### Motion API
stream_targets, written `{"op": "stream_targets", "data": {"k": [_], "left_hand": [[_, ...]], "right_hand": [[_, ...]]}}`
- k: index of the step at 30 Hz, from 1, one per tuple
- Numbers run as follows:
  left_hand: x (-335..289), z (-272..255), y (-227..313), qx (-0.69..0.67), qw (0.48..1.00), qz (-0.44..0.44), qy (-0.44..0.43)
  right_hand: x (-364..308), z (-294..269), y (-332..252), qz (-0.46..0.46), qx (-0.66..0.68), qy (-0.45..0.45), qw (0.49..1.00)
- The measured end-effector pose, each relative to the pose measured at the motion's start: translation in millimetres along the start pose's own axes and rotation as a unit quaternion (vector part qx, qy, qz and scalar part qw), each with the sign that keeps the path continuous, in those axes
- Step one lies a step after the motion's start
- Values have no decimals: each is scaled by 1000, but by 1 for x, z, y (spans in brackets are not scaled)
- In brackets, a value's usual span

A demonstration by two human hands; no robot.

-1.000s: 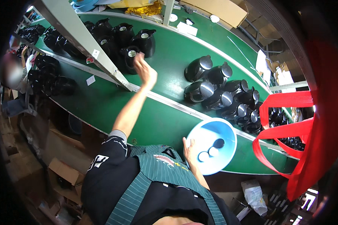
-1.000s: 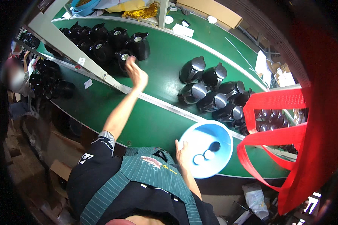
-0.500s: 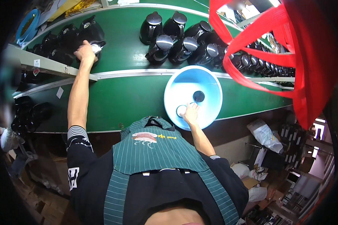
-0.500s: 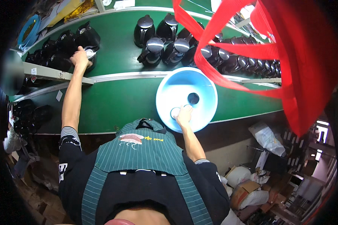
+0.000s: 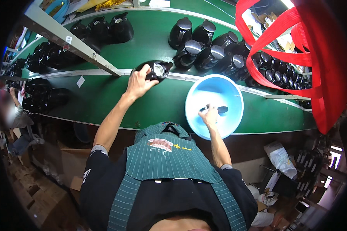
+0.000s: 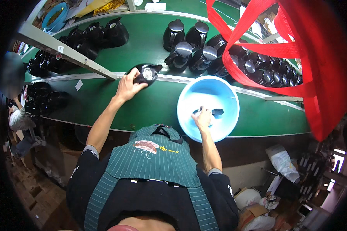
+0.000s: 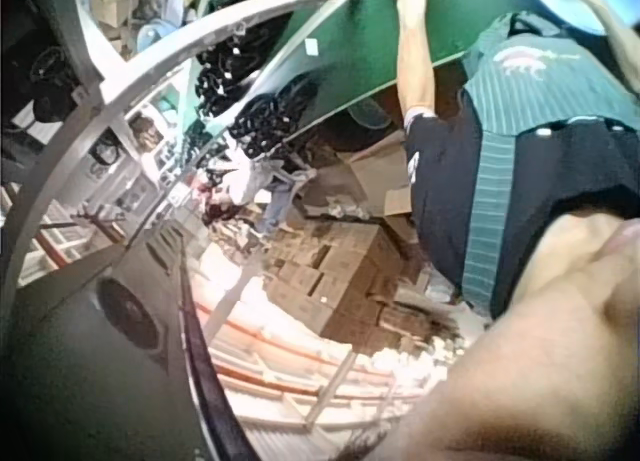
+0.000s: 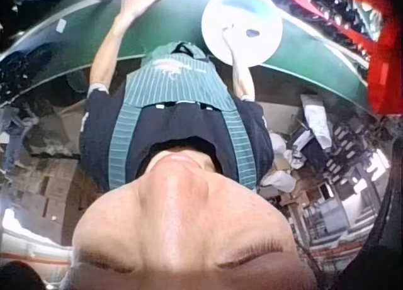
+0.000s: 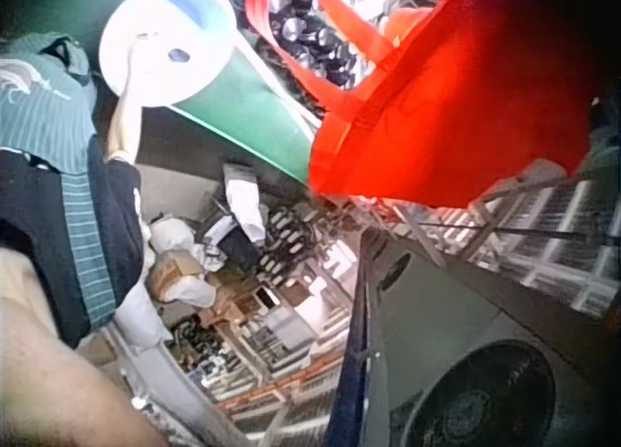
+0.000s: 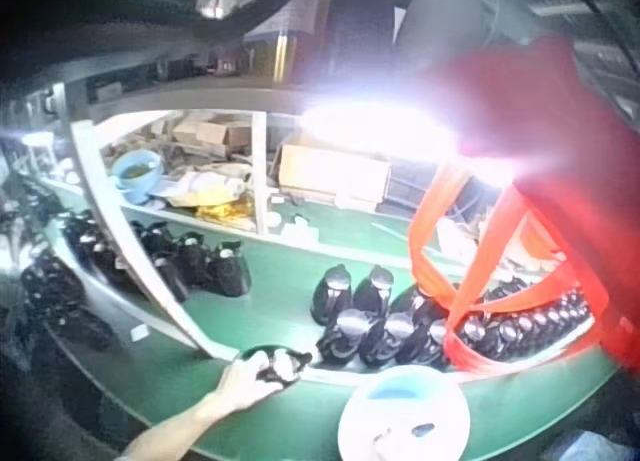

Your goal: The person repeatedly picks up black kettles from a green conveyor belt and attaches white circular lids from a blue basin. They place the assembled kettles back on the belt in rows. The process is continuous and repetitive throughout the clip.

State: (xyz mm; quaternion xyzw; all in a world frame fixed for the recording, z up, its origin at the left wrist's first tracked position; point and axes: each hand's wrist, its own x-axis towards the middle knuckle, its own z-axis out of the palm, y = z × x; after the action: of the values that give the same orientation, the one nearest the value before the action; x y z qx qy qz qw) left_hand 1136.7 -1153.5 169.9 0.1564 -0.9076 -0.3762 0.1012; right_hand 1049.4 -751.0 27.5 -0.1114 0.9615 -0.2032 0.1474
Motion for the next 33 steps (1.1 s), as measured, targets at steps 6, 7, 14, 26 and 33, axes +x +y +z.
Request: {"op": "stream_targets", "data": {"k": [6, 7, 14, 26, 33], "left_hand": [[-21, 1, 32, -34, 998, 30, -48], [-22, 3, 33, -47, 997, 36, -51], [-21, -12, 44, -12, 995, 65, -79], [-4, -26, 38, 70, 979, 123, -146], [26, -41, 39, 28, 950, 110, -292]], "right_hand": [[4, -43, -158, -126, 578, 60, 804], [3, -43, -183, -146, 608, 65, 778], [6, -73, -213, -305, 280, 29, 910], [35, -89, -208, -510, 3, -8, 860], [30, -106, -211, -586, -88, -34, 805]]}}
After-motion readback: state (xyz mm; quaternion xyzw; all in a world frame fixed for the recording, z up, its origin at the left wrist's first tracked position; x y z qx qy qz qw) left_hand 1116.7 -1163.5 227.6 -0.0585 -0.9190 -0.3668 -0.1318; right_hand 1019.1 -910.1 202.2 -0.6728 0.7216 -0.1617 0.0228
